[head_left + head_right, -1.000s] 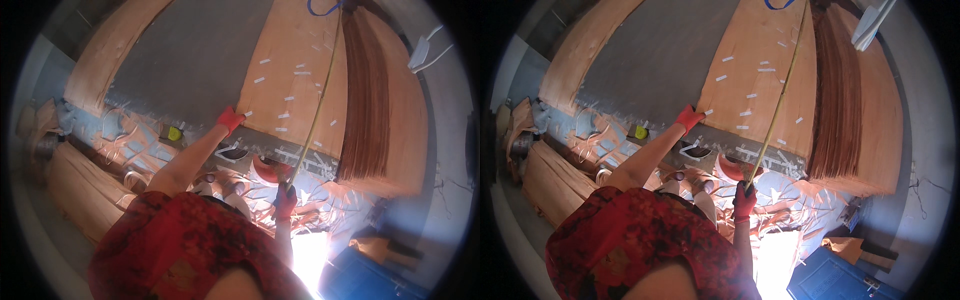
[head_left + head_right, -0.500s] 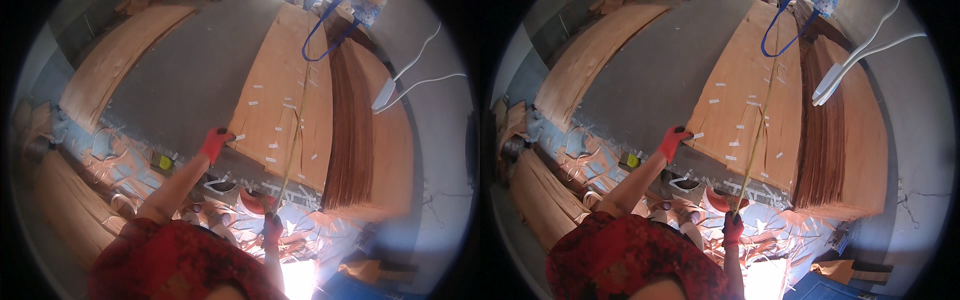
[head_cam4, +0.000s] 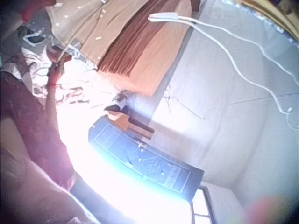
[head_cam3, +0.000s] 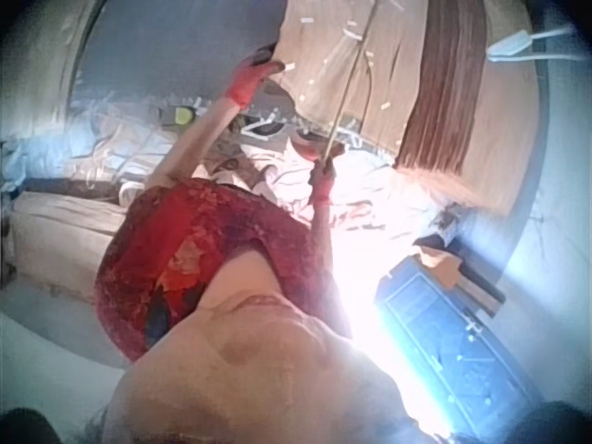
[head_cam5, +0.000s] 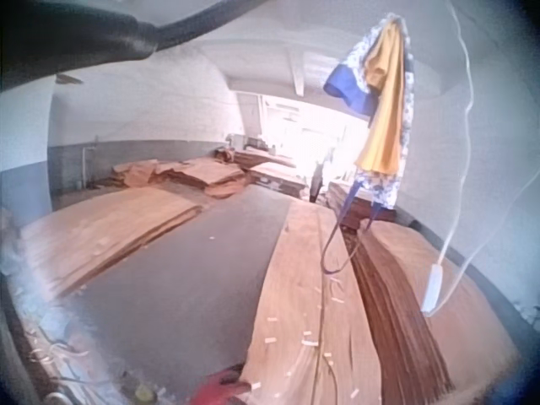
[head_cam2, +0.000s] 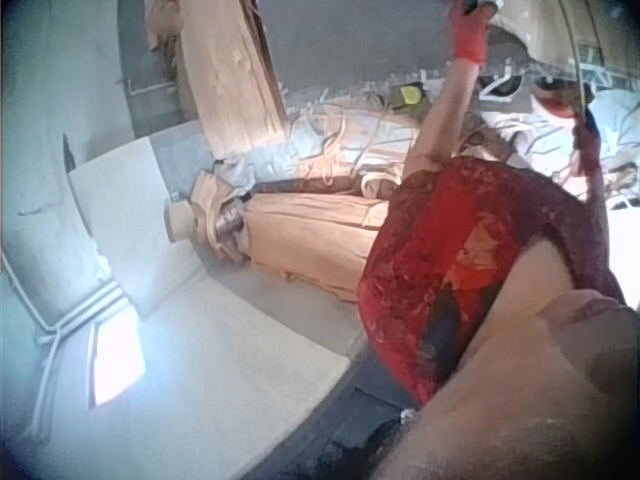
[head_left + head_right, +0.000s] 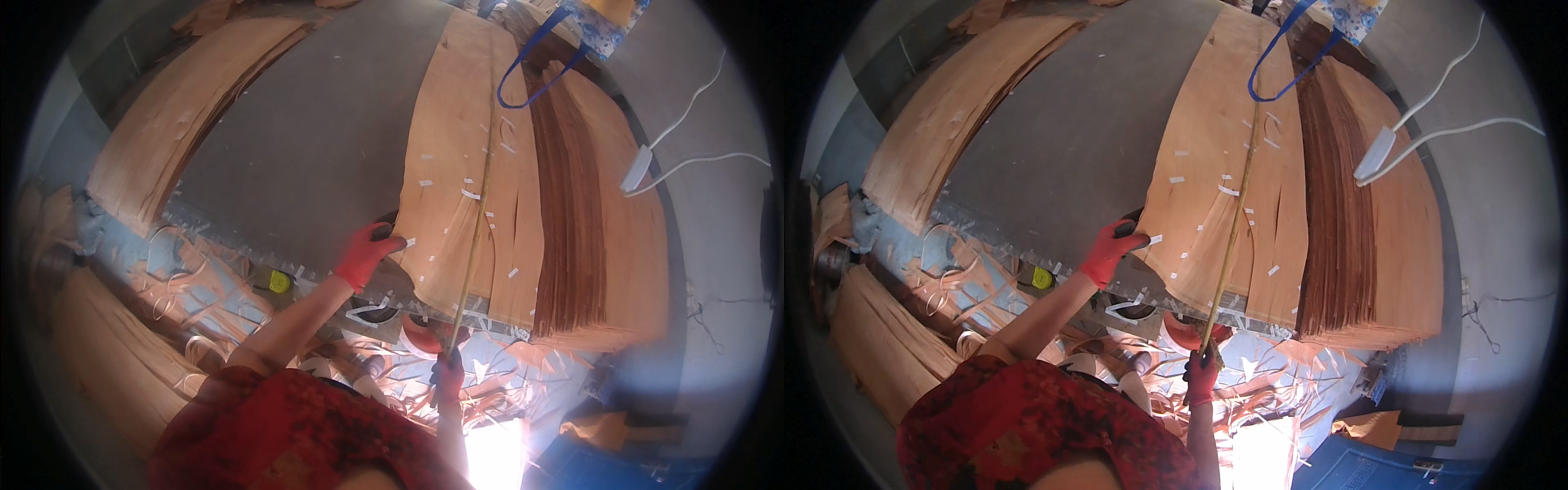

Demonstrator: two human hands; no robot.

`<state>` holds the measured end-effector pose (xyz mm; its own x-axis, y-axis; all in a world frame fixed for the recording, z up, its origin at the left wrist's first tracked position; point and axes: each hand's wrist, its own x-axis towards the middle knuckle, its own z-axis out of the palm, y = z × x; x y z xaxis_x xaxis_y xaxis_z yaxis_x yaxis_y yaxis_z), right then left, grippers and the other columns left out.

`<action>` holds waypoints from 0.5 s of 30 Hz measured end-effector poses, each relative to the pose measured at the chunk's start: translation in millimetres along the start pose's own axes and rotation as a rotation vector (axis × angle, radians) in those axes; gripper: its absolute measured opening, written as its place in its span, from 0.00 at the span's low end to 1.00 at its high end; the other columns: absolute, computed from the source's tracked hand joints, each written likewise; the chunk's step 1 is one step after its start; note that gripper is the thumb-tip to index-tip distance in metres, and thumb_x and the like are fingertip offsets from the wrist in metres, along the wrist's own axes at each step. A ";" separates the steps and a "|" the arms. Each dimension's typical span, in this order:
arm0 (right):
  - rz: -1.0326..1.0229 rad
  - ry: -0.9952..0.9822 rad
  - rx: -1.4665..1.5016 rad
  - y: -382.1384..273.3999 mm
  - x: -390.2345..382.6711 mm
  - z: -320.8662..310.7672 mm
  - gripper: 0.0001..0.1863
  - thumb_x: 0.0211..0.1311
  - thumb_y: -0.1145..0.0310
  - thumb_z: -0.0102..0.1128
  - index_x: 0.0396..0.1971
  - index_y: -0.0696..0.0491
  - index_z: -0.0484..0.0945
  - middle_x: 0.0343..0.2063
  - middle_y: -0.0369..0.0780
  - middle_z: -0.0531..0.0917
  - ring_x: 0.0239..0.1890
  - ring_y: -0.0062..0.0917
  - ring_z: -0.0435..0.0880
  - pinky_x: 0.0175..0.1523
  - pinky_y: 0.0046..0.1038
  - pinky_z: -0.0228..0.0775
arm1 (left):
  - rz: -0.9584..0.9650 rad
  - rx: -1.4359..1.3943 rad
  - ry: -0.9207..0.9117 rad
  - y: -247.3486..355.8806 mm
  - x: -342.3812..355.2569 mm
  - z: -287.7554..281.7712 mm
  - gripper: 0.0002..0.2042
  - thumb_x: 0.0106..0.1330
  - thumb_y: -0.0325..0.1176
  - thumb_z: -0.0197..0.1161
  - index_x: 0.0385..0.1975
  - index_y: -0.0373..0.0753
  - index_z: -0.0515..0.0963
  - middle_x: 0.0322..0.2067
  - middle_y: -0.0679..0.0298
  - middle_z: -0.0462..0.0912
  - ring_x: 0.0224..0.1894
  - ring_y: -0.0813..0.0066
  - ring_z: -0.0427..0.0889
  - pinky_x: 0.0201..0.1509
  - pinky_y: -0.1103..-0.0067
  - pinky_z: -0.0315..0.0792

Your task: The person trims wood veneer sheets with a utility knife, applies adhesive tape to the edges, and measures the dimensions with a tape measure.

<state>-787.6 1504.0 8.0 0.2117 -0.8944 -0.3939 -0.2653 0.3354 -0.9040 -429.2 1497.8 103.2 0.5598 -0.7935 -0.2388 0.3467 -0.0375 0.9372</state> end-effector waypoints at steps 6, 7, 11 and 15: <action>-0.065 0.033 -0.107 -29.0 3.6 -15.8 0.28 0.70 0.68 0.56 0.69 0.51 0.65 0.24 0.34 0.79 0.15 0.13 0.72 0.19 0.19 0.64 | 0.073 -0.019 -0.055 11.2 2.5 36.0 0.30 0.55 0.44 0.74 0.55 0.33 0.77 0.38 0.63 0.81 0.36 0.76 0.77 0.37 0.77 0.71; -0.074 0.000 -0.075 -24.9 8.3 -20.9 0.28 0.70 0.68 0.56 0.69 0.52 0.65 0.24 0.34 0.79 0.16 0.13 0.73 0.20 0.19 0.65 | 0.063 -0.061 -0.069 7.2 4.6 32.2 0.28 0.56 0.44 0.74 0.54 0.33 0.78 0.38 0.63 0.81 0.36 0.76 0.77 0.36 0.78 0.71; -0.008 -0.117 0.001 -26.3 25.4 -26.8 0.26 0.71 0.67 0.57 0.67 0.52 0.68 0.25 0.34 0.79 0.20 0.14 0.74 0.23 0.18 0.66 | -0.010 -0.180 -0.050 -9.1 -11.9 5.9 0.22 0.60 0.41 0.71 0.50 0.35 0.80 0.38 0.64 0.82 0.39 0.76 0.79 0.40 0.78 0.71; -0.021 -0.165 0.080 -30.2 32.8 -45.8 0.27 0.70 0.66 0.56 0.67 0.54 0.67 0.26 0.33 0.77 0.22 0.14 0.73 0.23 0.17 0.66 | -0.033 -0.103 0.104 -30.1 -16.6 -2.5 0.18 0.61 0.36 0.68 0.48 0.35 0.80 0.40 0.65 0.83 0.46 0.75 0.80 0.48 0.76 0.72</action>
<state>-815.7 1451.0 29.9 0.3695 -0.8431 -0.3907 -0.1845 0.3455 -0.9201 -447.0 1513.6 78.3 0.6199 -0.7253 -0.2994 0.4390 0.0042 0.8985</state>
